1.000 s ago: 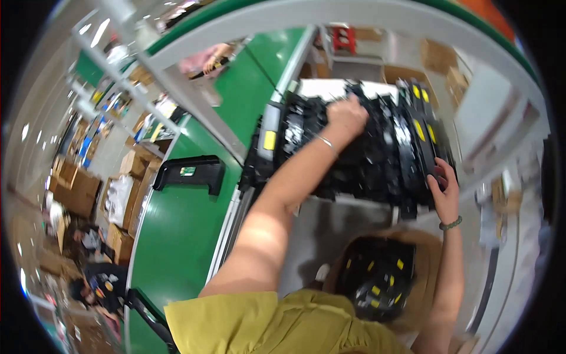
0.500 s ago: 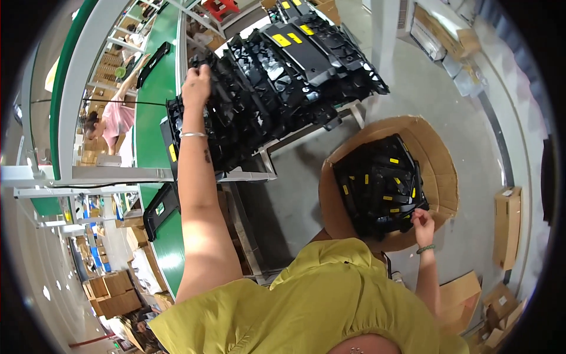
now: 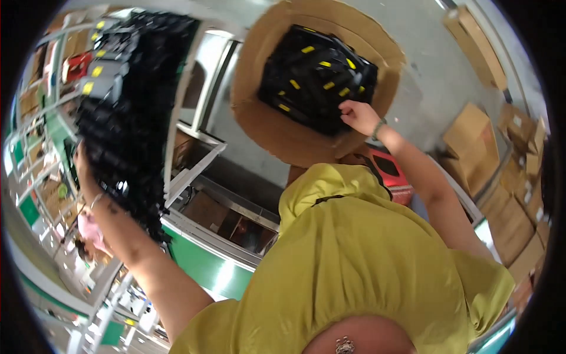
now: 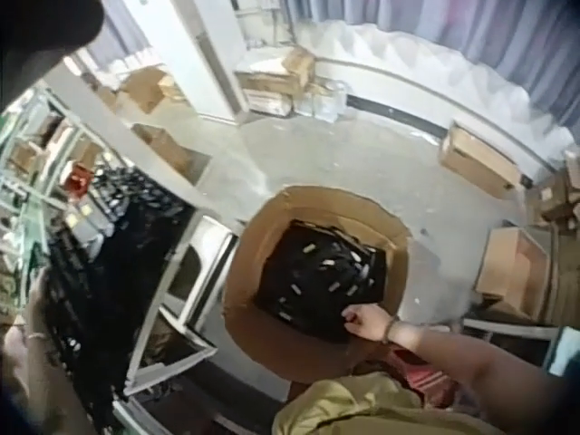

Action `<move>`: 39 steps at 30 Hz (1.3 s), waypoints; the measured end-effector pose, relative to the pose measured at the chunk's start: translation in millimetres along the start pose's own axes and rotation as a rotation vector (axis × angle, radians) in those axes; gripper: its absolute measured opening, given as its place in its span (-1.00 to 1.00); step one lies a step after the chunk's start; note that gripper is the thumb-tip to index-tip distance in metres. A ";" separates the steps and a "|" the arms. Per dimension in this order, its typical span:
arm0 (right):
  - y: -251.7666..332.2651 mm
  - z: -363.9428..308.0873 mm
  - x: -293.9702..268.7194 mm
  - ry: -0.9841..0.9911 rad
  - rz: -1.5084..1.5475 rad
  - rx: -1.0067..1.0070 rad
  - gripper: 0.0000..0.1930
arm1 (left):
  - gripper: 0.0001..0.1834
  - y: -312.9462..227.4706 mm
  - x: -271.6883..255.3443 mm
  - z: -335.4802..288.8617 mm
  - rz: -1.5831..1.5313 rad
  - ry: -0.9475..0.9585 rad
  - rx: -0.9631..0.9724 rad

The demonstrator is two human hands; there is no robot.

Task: Transferring and organizing black toner cartridges from a large circular bin onto a workstation shelf.

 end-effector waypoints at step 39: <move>-493.0 185.6 34.7 -0.806 0.180 0.699 0.00 | 0.09 83.0 1037.0 -385.6 0.392 0.632 0.370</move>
Point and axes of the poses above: each hand's wrist, its own z-axis towards the middle knuckle, its own x-axis out of the palm, y = z × x, the point moved 8 cm from there along z, towards the middle knuckle, and after that the axes turned 2 degrees about -z, right-handed, at the moved point
